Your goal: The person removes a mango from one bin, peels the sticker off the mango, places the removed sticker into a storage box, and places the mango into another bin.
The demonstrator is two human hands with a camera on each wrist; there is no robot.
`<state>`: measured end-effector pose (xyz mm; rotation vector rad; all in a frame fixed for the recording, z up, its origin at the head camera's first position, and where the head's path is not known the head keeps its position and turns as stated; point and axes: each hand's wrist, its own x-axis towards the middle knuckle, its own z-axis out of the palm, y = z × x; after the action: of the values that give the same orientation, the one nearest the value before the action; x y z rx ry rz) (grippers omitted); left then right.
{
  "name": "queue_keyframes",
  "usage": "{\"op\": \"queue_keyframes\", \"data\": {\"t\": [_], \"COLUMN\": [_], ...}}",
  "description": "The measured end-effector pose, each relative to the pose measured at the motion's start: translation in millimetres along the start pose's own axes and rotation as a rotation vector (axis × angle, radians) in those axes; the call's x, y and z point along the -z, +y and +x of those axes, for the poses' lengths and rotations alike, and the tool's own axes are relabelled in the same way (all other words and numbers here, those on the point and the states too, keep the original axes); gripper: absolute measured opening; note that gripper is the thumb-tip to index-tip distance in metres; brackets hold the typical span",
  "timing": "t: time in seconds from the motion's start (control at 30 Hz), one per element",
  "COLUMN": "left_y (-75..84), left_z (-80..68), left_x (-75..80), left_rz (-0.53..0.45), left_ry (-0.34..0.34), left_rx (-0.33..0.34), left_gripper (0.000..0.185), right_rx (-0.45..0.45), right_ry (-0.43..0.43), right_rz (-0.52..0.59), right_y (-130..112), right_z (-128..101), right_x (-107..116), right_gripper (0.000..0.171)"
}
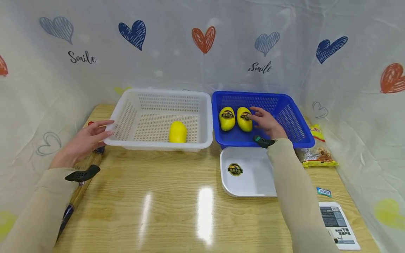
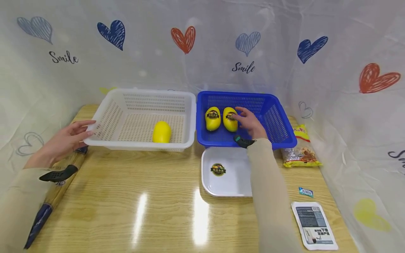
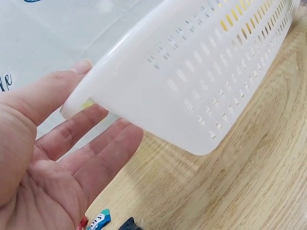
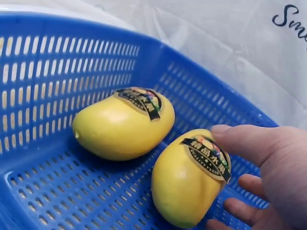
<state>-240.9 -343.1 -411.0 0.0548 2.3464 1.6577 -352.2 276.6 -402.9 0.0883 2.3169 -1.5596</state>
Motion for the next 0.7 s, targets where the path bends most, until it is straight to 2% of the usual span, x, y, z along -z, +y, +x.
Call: {"op": "queue_keyframes", "data": {"t": [0.13, 0.27, 0.47, 0.7], "left_y": [2.2, 3.0, 3.3, 2.6], "left_z": [1.0, 0.3, 0.1, 0.6], "left_x": [-1.3, -1.5, -1.6, -1.4], "left_rz": [-0.009, -0.016, -0.014, -0.007], "left_ry": [0.008, 0.004, 0.004, 0.018], "left_rx": [-0.002, 0.001, 0.008, 0.019], "left_gripper": [0.062, 0.061, 0.062, 0.062], "right_rx": [-0.030, -0.060, -0.073, -0.036], "right_ry": [-0.125, -0.205, -0.231, -0.211], "right_rz": [-0.033, -0.069, -0.027, -0.120], "right_y": [-4.3, -14.3, -16.6, -3.9], "right_z": [-4.5, -12.7, -10.9, 7.5], "right_x": [-4.3, -7.8, -8.9, -7.7], "right_gripper": [0.062, 0.059, 0.060, 0.063]}}
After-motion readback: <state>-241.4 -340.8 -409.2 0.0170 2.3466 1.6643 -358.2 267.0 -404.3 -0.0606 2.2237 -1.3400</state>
